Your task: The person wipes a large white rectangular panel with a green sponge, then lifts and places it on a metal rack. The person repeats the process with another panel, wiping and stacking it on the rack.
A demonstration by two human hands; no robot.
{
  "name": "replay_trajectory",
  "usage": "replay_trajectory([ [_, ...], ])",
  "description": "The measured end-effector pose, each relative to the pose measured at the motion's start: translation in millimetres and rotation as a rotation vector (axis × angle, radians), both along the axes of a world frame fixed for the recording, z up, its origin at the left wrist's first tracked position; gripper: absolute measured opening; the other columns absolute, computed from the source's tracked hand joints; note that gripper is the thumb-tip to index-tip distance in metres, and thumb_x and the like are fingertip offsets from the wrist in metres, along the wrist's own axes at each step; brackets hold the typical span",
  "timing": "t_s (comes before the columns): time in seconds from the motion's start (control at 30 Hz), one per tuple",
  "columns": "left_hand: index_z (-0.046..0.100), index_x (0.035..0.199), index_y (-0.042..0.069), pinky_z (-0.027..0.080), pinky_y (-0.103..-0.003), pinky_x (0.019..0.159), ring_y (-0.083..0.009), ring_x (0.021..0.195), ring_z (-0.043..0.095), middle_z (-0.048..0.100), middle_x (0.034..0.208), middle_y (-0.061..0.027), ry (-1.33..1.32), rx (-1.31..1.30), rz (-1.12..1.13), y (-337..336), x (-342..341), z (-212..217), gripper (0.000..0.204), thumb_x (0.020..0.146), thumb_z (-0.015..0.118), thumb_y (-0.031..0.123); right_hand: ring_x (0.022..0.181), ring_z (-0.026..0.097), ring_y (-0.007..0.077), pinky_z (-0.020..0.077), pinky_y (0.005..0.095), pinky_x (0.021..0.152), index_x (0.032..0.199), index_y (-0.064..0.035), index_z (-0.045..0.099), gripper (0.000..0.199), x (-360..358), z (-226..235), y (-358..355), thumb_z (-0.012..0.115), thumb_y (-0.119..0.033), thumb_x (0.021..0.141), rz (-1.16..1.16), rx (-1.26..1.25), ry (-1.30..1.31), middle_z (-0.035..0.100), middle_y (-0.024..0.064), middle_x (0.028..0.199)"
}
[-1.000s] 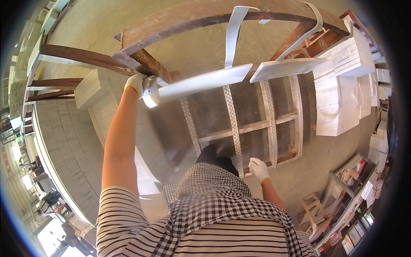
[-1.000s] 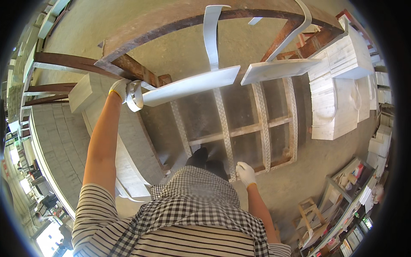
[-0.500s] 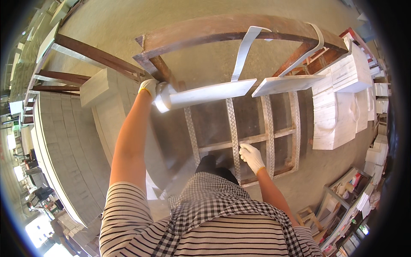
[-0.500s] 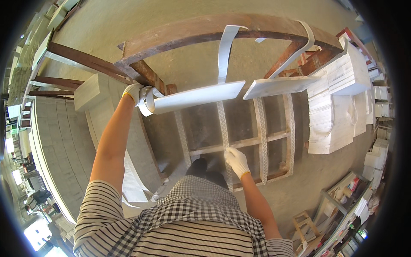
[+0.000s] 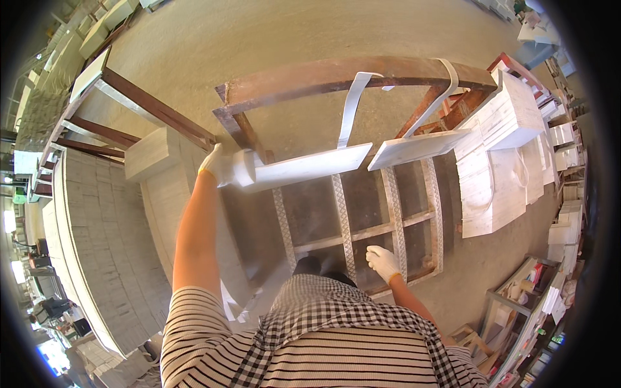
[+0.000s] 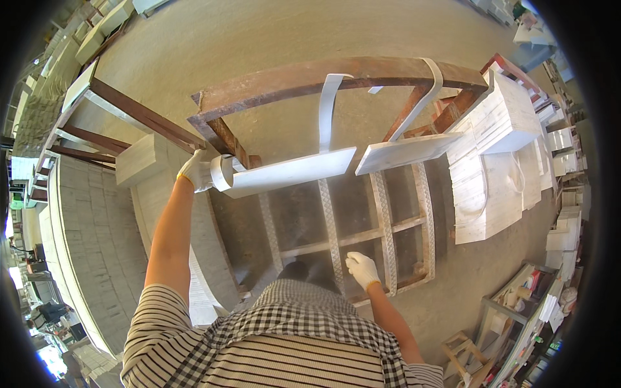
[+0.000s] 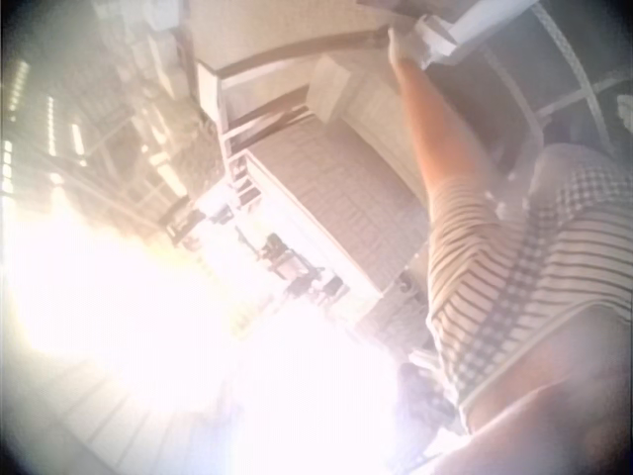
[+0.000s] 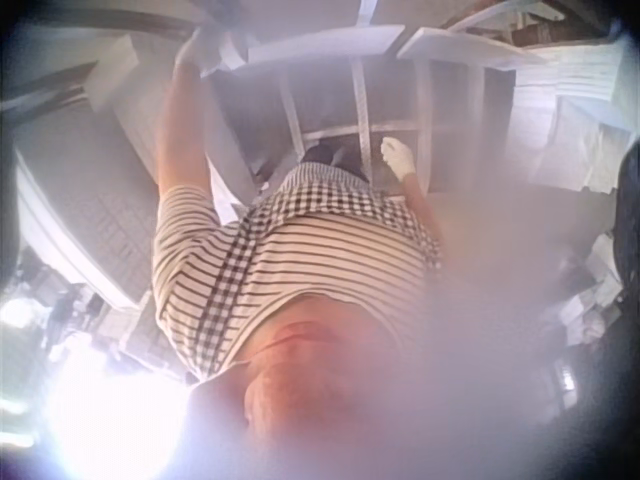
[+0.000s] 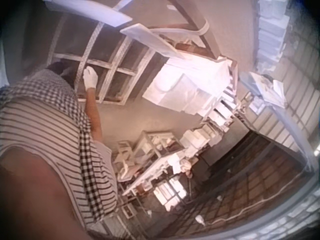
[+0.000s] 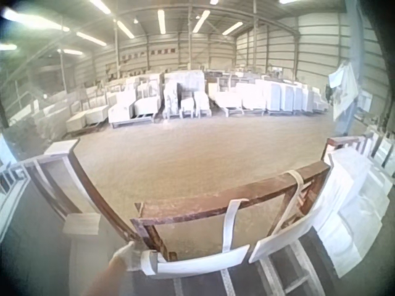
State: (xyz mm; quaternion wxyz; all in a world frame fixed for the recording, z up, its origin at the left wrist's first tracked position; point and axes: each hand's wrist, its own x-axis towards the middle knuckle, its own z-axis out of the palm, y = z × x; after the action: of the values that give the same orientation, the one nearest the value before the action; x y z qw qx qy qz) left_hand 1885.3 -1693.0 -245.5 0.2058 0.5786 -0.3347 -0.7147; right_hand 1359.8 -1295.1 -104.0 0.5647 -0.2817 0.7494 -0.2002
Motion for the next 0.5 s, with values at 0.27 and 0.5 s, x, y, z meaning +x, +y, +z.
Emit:
replay_trajectory([
  [0.27, 0.047, 0.131, 0.009, 0.043, -0.048, 0.095, -0.0347, 0.117, 0.053, 0.052, 0.132, -0.0133, 0.463, -0.461, -0.268, 140, -36, -23, 0.064, 0.094, 0.039, 0.061, 0.058, 0.054, 0.0078, 0.0414, 0.0226, 0.050, 0.110, -0.0027, 0.066, 0.024, -14, -20, 52, 0.061, -0.012, 0.089, -0.126, 0.100, -0.003, 0.062, 0.0011, 0.077],
  [0.5, 0.062, 0.081, 0.024, 0.046, -0.039, 0.078, -0.0154, 0.092, 0.060, 0.060, 0.090, 0.0071, 0.226, -0.210, -0.299, 196, -103, -14, 0.006, 0.085, 0.062, 0.019, 0.055, 0.055, 0.0085, 0.0429, 0.0251, 0.049, 0.105, -0.0040, 0.070, 0.023, -23, -32, 107, 0.061, -0.015, 0.087, -0.283, 0.070, -0.035, 0.064, 0.0014, 0.074],
])
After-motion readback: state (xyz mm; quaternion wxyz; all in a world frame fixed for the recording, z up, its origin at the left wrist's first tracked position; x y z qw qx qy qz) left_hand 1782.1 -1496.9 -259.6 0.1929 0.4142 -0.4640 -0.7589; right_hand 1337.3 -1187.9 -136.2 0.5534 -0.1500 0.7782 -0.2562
